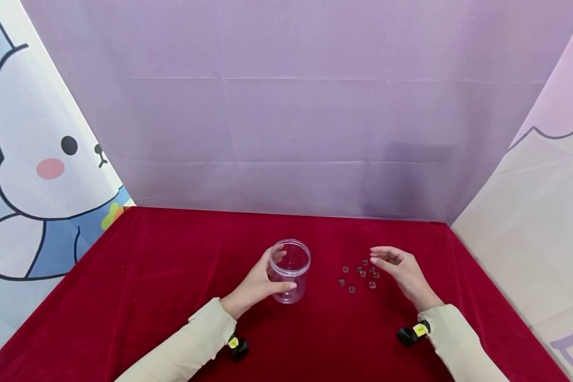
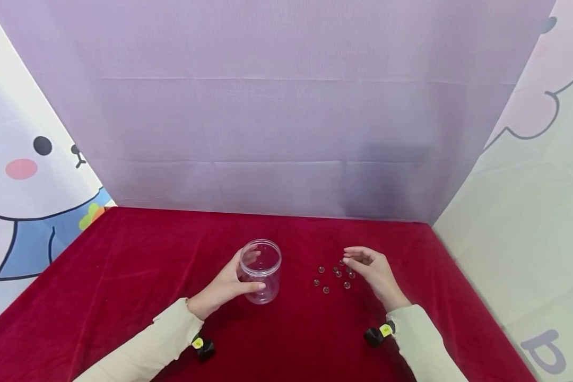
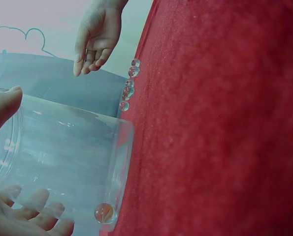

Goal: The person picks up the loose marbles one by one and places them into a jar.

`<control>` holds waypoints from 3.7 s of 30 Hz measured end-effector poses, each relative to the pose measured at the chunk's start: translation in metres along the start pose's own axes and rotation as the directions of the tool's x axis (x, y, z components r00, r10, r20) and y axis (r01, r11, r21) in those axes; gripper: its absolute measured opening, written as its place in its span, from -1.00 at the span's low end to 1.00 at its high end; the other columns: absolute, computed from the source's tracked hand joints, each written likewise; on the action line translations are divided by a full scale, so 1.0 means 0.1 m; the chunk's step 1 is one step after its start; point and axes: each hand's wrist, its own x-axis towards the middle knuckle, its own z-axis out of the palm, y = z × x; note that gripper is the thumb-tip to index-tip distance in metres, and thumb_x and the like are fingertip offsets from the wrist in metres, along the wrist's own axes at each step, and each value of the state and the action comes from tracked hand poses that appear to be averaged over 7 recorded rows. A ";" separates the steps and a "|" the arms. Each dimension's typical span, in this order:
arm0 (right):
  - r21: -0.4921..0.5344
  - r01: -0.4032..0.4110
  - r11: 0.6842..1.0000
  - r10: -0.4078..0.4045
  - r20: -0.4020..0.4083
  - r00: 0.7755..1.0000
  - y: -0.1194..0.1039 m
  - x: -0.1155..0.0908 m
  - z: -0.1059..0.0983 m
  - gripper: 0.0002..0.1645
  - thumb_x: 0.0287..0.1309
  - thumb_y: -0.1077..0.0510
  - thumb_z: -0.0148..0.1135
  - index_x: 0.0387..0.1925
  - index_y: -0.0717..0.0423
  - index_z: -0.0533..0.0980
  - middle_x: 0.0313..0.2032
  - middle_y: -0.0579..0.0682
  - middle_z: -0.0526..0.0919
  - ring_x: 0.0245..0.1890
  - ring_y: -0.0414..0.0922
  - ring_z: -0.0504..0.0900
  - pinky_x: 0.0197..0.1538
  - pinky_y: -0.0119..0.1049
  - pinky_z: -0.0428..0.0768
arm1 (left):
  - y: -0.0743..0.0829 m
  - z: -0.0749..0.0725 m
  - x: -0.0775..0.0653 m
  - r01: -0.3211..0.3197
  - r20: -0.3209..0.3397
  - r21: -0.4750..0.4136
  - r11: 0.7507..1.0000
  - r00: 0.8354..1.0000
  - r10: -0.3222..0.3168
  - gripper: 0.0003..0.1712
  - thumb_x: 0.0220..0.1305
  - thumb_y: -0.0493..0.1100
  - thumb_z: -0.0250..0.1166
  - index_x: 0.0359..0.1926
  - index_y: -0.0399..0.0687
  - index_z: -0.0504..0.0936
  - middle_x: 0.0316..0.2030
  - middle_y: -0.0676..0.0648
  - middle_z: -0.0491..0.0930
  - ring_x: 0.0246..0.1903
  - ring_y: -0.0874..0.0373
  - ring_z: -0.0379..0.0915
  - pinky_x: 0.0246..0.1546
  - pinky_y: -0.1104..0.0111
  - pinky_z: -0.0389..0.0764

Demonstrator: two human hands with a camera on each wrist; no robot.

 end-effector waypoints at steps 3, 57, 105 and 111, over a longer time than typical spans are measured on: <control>0.002 0.003 1.000 -0.003 0.004 1.000 0.04 -0.01 -0.04 -0.65 0.16 0.21 0.27 -0.01 0.25 0.53 -0.24 -0.25 0.67 -0.17 -0.25 0.64 -0.09 -0.43 0.56 | 0.00 0.00 0.00 -0.002 0.001 -0.001 1.000 1.000 0.002 0.05 -0.03 -0.15 0.48 0.41 0.06 0.05 0.32 -0.17 0.20 0.31 -0.11 0.09 0.19 -0.05 0.29; -0.248 -0.217 0.944 0.227 0.009 0.974 0.52 -0.04 -0.21 -0.53 0.07 0.02 0.36 -0.02 0.19 0.60 0.02 0.14 0.59 -0.14 -0.22 0.49 -0.20 -0.35 0.54 | -0.07 0.00 0.02 0.007 0.011 0.005 1.000 1.000 -0.007 0.01 -0.02 -0.15 0.48 0.39 0.16 0.09 0.33 -0.14 0.20 0.32 -0.07 0.09 0.22 -0.05 0.24; -0.322 -0.167 0.932 0.197 0.063 0.978 0.39 0.00 -0.14 -0.71 0.05 0.29 0.33 -0.15 0.32 0.59 -0.20 0.14 0.66 -0.29 -0.20 0.59 -0.26 -0.45 0.56 | -0.03 -0.03 0.00 -0.004 0.023 -0.016 1.000 1.000 0.004 0.04 -0.01 -0.19 0.47 0.41 0.09 0.05 0.33 -0.17 0.18 0.33 -0.09 0.06 0.22 -0.05 0.26; -0.328 -0.149 0.933 0.181 0.068 0.981 0.38 -0.01 -0.14 -0.71 0.05 0.30 0.33 -0.16 0.34 0.58 -0.21 0.16 0.66 -0.30 -0.19 0.58 -0.26 -0.44 0.55 | -0.02 -0.02 0.00 -0.008 0.024 -0.016 1.000 1.000 0.008 0.04 -0.01 -0.18 0.47 0.41 0.11 0.05 0.33 -0.18 0.18 0.33 -0.10 0.06 0.21 -0.05 0.27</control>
